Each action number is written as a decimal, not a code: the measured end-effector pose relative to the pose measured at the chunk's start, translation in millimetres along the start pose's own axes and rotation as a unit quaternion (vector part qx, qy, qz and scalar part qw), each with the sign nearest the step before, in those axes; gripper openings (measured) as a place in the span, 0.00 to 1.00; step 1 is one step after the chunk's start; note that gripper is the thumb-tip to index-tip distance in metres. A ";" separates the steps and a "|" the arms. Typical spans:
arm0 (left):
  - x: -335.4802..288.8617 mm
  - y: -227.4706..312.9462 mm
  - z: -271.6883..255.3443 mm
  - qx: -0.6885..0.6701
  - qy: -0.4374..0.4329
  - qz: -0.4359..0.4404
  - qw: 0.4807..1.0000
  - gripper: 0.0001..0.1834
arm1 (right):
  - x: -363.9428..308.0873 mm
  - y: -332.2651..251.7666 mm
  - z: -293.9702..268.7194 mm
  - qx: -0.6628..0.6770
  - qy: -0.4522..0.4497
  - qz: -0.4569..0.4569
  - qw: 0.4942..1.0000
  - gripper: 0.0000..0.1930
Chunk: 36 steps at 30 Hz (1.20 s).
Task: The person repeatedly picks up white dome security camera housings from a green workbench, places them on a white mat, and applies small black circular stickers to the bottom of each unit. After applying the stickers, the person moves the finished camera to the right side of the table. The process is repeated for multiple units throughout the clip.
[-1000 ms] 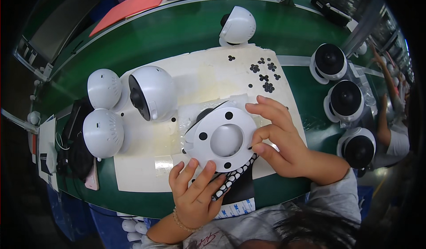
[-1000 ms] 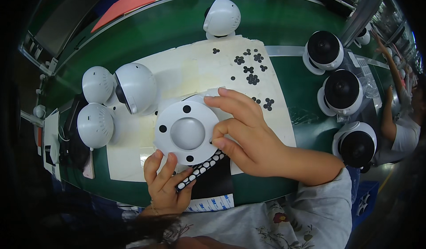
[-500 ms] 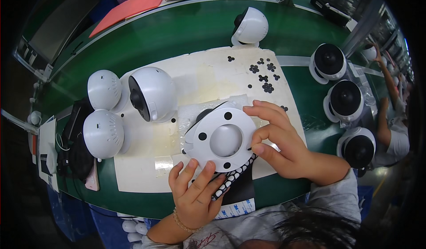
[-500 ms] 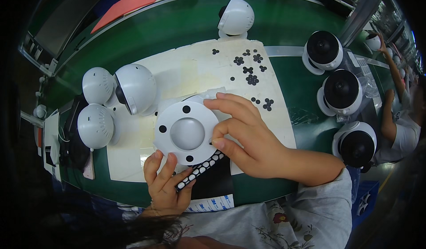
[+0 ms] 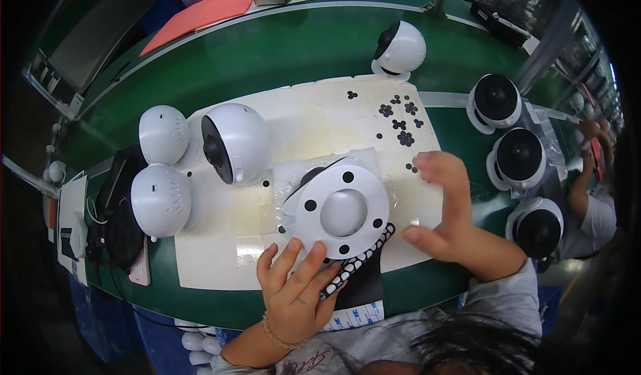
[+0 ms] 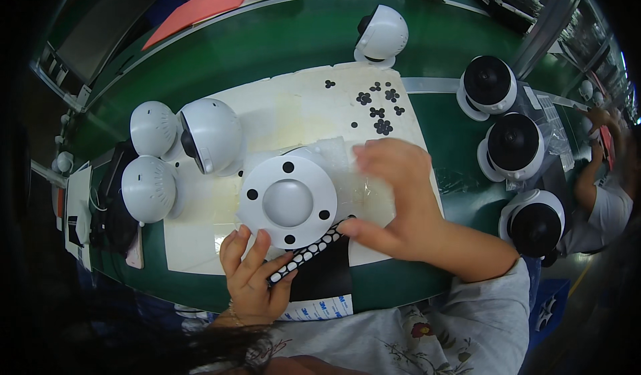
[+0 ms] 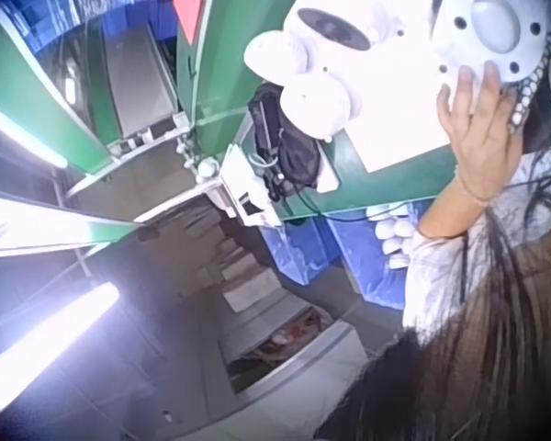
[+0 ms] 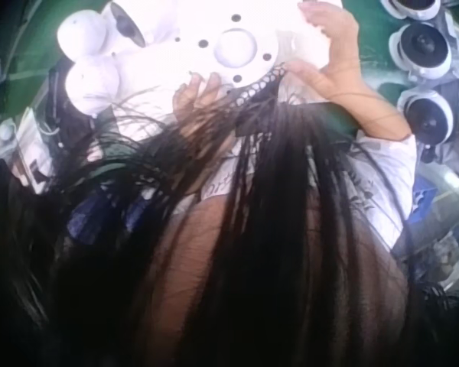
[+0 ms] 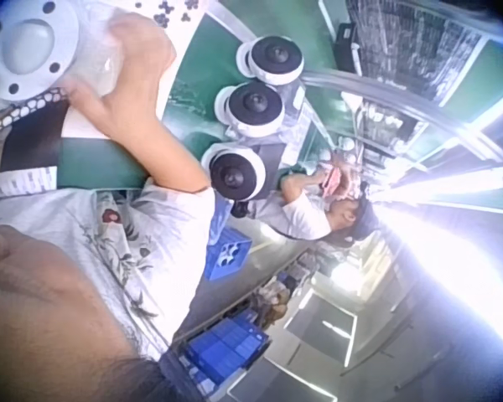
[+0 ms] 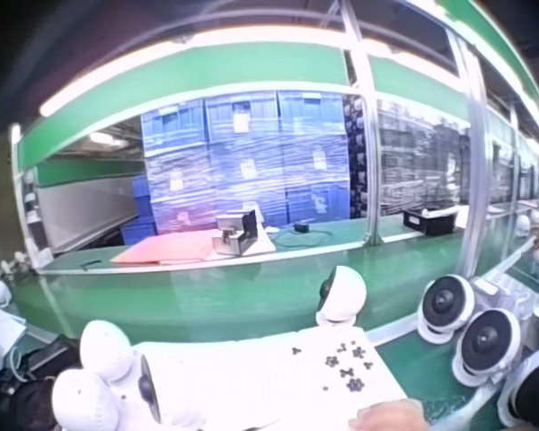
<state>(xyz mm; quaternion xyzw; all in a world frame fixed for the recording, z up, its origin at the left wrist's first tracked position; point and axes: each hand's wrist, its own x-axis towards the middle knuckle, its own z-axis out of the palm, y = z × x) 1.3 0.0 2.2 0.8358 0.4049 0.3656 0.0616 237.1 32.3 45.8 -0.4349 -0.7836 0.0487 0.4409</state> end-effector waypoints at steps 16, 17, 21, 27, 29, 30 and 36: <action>4.8 -4.1 -4.4 -0.166 -0.050 0.023 0.985 0.18 | 108.7 100.2 55.1 0.108 0.034 0.133 0.985 0.09; 8.7 -2.5 -4.1 -0.180 -0.036 0.029 0.983 0.18 | 112.5 127.2 66.1 -0.049 0.023 0.035 0.998 0.09; 5.2 -4.7 1.7 -0.178 -0.035 0.019 0.983 0.24 | 124.3 187.7 91.9 -0.358 -0.145 0.047 0.921 0.11; 5.3 -4.7 -2.4 -0.165 -0.078 0.014 0.983 0.27 | 90.3 204.3 70.0 -0.355 -0.050 0.298 0.885 0.18; 4.0 -3.7 2.0 -0.168 -0.083 0.046 0.981 0.27 | 57.2 240.5 44.5 -0.450 0.076 0.224 0.861 0.18; 4.6 -2.9 1.7 -0.166 -0.079 0.047 0.982 0.27 | 50.7 241.3 39.9 -0.488 0.136 0.185 0.842 0.18; 6.3 -2.5 1.2 -0.186 -0.053 0.072 0.978 0.26 | 60.6 226.8 -18.4 -0.404 0.077 0.123 0.903 0.15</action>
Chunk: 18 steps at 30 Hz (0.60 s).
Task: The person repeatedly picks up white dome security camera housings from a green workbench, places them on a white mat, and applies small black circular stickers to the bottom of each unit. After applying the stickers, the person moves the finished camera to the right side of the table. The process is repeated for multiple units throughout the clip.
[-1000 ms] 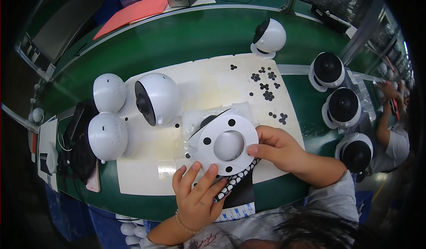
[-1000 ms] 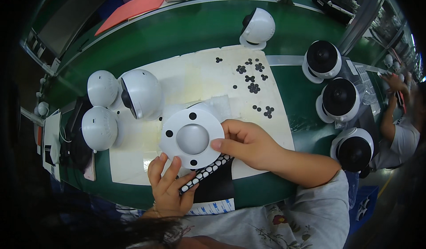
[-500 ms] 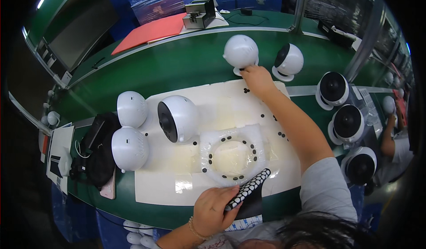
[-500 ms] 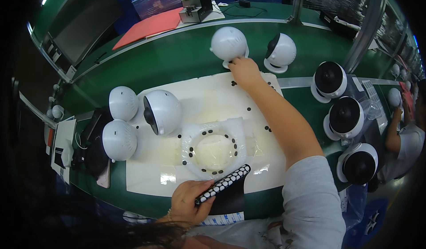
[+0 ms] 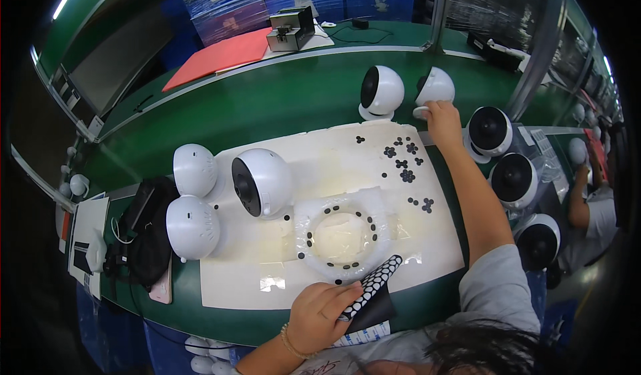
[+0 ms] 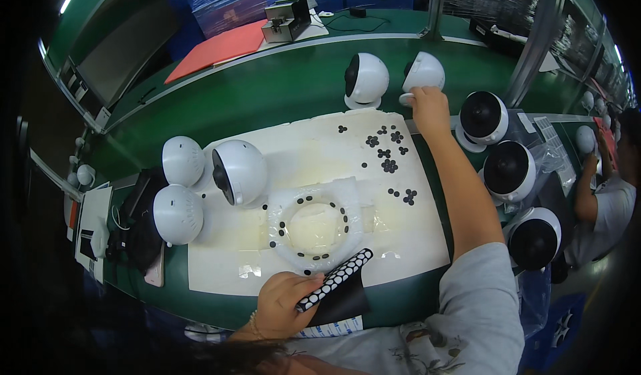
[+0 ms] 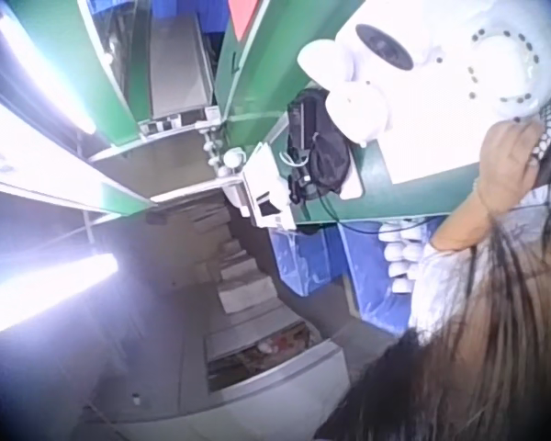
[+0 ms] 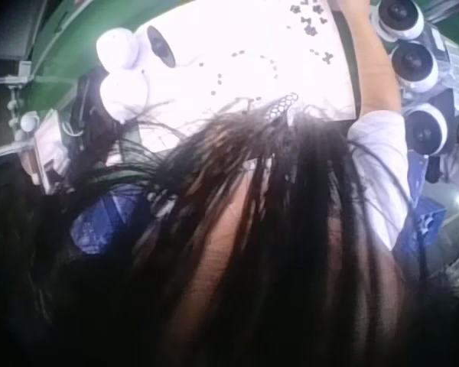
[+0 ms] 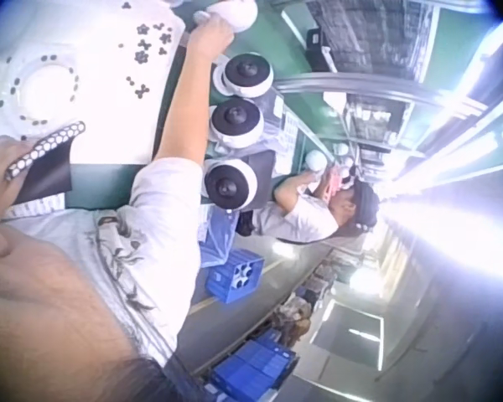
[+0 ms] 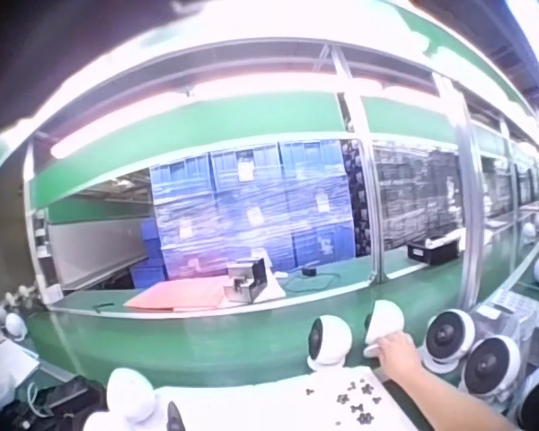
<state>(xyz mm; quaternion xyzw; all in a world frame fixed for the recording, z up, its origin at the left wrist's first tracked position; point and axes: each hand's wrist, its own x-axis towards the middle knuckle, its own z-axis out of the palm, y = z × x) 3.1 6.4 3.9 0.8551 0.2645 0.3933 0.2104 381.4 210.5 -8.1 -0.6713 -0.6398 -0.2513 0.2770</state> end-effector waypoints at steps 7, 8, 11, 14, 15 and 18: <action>-6.9 -1.7 -5.4 -0.045 0.016 0.016 0.999 0.23 | -40.0 -125.7 -140.5 0.474 -0.132 0.115 0.863 0.11; -6.7 -1.3 -7.0 -0.054 0.015 0.013 0.998 0.23 | -46.1 -135.2 -144.6 0.585 -0.198 0.159 0.770 0.11; -2.6 1.1 -10.4 -0.074 0.001 -0.003 0.997 0.22 | -52.1 -152.8 -147.5 0.626 -0.331 0.096 0.700 0.13; -7.7 -2.1 -9.0 -0.093 0.041 -0.053 0.993 0.21 | -59.5 -166.5 -134.7 0.651 -0.381 0.143 0.640 0.15; -4.0 0.3 -8.3 -0.116 0.076 -0.070 0.988 0.17 | -62.0 -167.4 -133.8 0.648 -0.385 0.129 0.644 0.16; -6.9 7.5 -8.4 -0.171 0.145 -0.160 0.961 0.14 | -70.8 -165.5 -135.5 0.598 -0.308 0.051 0.738 0.18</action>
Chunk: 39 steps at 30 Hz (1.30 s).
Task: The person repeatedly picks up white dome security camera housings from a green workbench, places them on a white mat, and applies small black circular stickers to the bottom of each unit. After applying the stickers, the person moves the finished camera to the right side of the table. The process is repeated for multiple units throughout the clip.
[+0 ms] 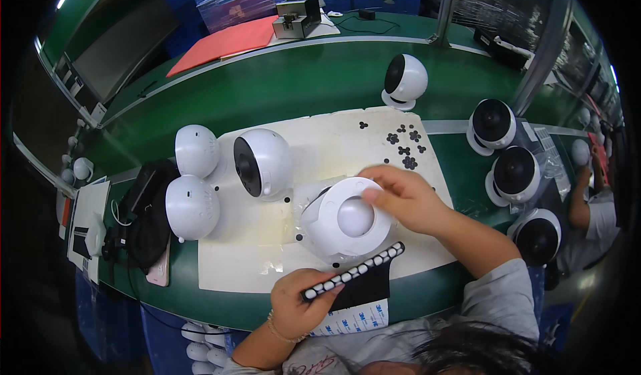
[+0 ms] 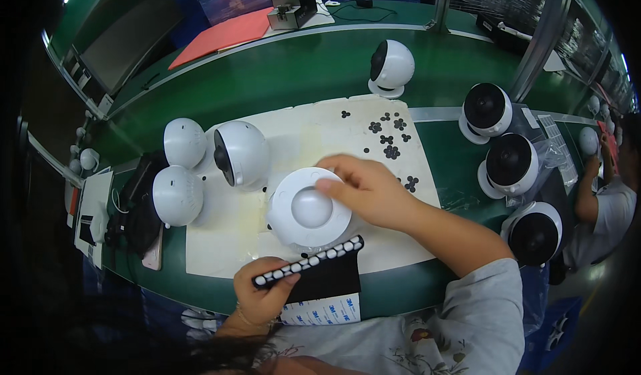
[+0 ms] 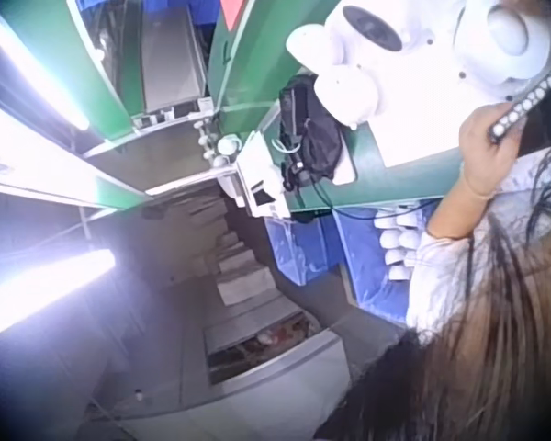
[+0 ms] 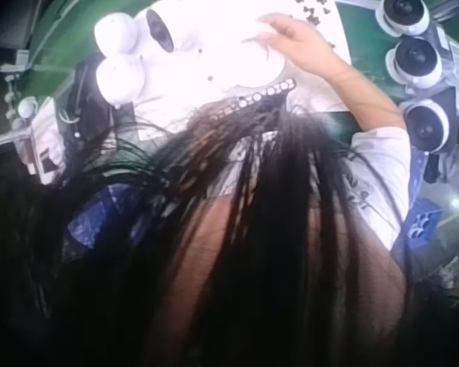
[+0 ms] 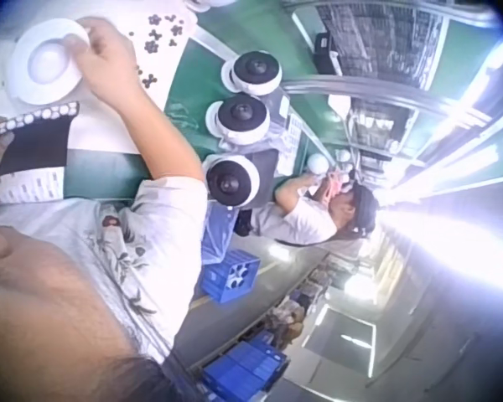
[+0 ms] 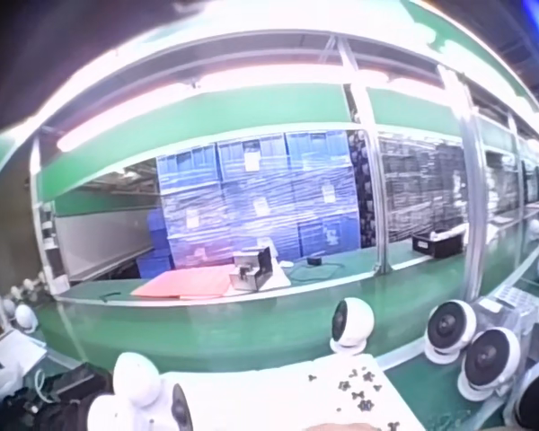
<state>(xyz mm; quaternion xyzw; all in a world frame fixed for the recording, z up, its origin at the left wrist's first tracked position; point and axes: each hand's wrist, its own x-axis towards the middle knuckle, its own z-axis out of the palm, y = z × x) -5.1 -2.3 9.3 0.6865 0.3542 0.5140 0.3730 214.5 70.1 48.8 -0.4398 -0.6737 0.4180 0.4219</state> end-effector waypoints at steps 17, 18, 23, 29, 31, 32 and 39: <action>-5.5 -8.2 1.0 -0.012 0.023 0.007 1.000 0.10 | -45.8 -13.1 7.8 -0.118 -0.072 -0.241 0.961 0.09; -4.7 -7.5 0.2 0.006 0.018 0.015 1.000 0.10 | -45.3 -12.0 7.4 -0.125 -0.070 -0.246 0.959 0.08; -4.5 -1.2 -3.3 0.012 0.010 -0.054 0.998 0.09 | -50.0 -18.7 2.5 -0.243 -0.044 -0.405 0.880 0.09; -6.4 -1.8 0.2 -0.040 0.050 -0.086 0.994 0.10 | -50.5 -7.1 10.1 -0.146 -0.044 -0.296 0.943 0.17; -6.7 0.6 -4.2 -0.009 0.012 -0.111 0.994 0.10 | -51.3 -6.8 10.4 -0.130 -0.048 -0.276 0.951 0.17; -6.3 -0.3 -3.9 0.003 0.013 -0.073 0.997 0.10 | -51.2 -7.4 11.7 -0.111 -0.043 -0.262 0.958 0.17; -1.3 -6.2 0.2 0.037 0.021 0.036 0.998 0.11 | -51.4 -4.4 8.8 -0.197 -0.036 -0.331 0.922 0.19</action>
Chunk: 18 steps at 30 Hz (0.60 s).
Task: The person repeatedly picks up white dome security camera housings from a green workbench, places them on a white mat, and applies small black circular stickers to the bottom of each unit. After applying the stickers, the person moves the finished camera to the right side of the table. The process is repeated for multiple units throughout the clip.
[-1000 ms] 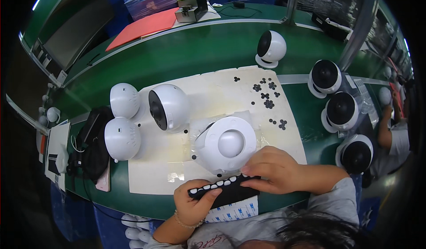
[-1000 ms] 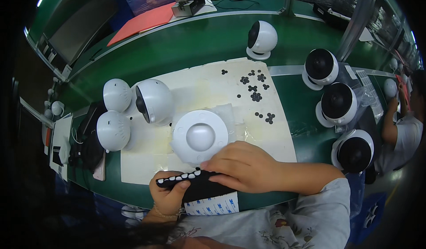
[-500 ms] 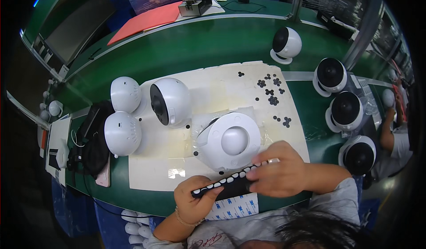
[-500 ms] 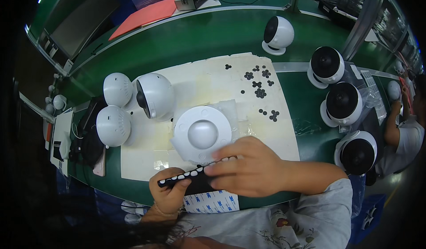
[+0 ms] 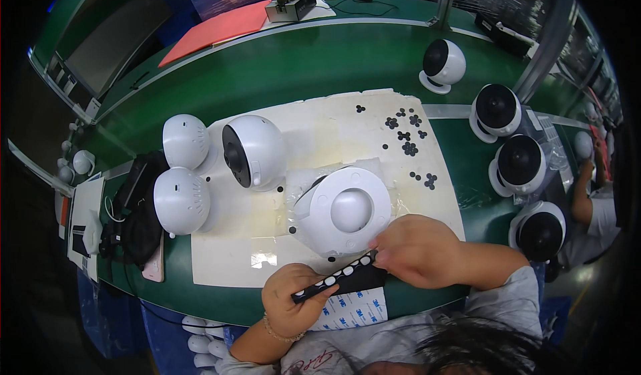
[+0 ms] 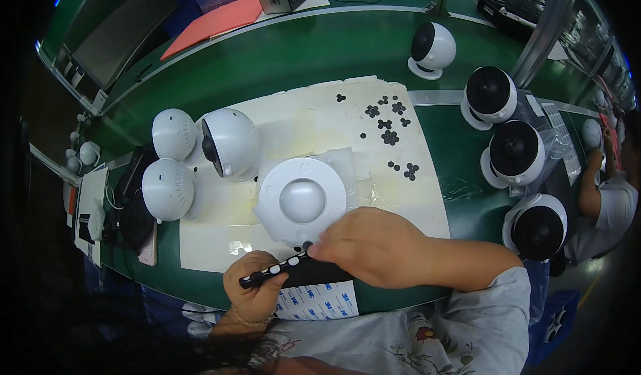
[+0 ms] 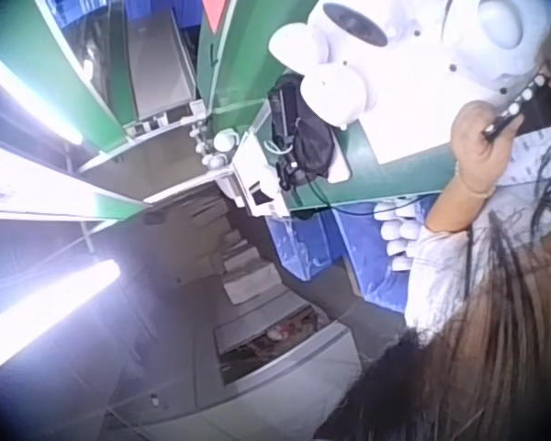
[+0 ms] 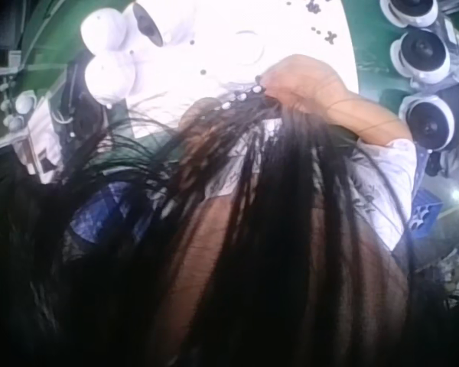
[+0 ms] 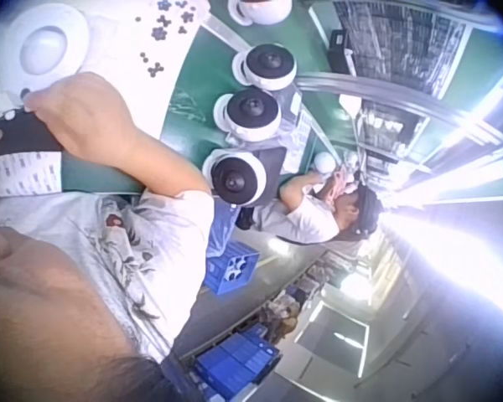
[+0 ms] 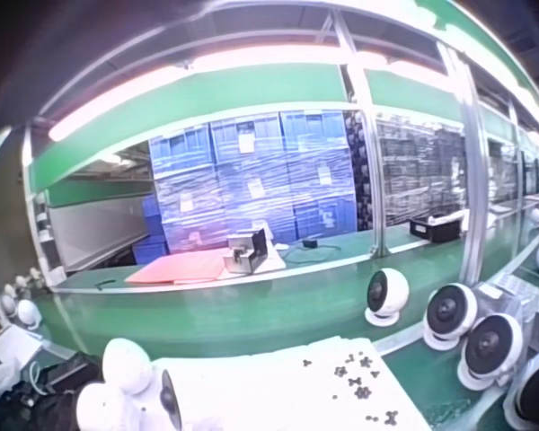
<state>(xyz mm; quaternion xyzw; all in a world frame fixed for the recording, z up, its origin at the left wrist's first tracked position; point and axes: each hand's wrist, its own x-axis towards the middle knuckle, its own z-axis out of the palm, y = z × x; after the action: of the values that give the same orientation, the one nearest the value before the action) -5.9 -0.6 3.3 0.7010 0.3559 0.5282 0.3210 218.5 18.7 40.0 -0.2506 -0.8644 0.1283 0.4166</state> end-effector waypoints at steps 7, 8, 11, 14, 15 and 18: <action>-4.8 -0.6 1.4 -0.013 0.025 -0.029 0.999 0.11 | 3.0 -2.2 -8.8 0.012 0.001 -0.095 0.995 0.15; -3.7 -0.7 1.4 -0.008 0.012 -0.015 1.000 0.11 | 1.4 -0.9 0.7 0.046 0.051 -0.081 0.994 0.14; 1.2 0.5 1.2 0.005 -0.018 0.014 1.000 0.11 | 11.0 -2.8 10.3 0.105 0.054 -0.047 0.992 0.16; 0.6 0.2 1.3 0.009 -0.017 0.020 1.000 0.11 | 11.6 -2.6 12.9 0.056 0.032 -0.110 0.992 0.18; 0.7 -0.9 2.4 0.007 -0.011 0.025 1.000 0.12 | 11.0 -2.3 13.0 0.023 0.031 -0.147 0.988 0.19; 0.3 1.0 2.1 0.011 -0.009 0.016 1.000 0.12 | 7.4 -3.1 13.2 0.054 0.023 -0.105 0.993 0.21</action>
<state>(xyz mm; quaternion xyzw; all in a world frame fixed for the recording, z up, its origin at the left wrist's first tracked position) -3.6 -1.1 3.8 0.7147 0.3474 0.5233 0.3076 203.2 19.9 38.0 -0.1386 -0.8680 0.1244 0.4604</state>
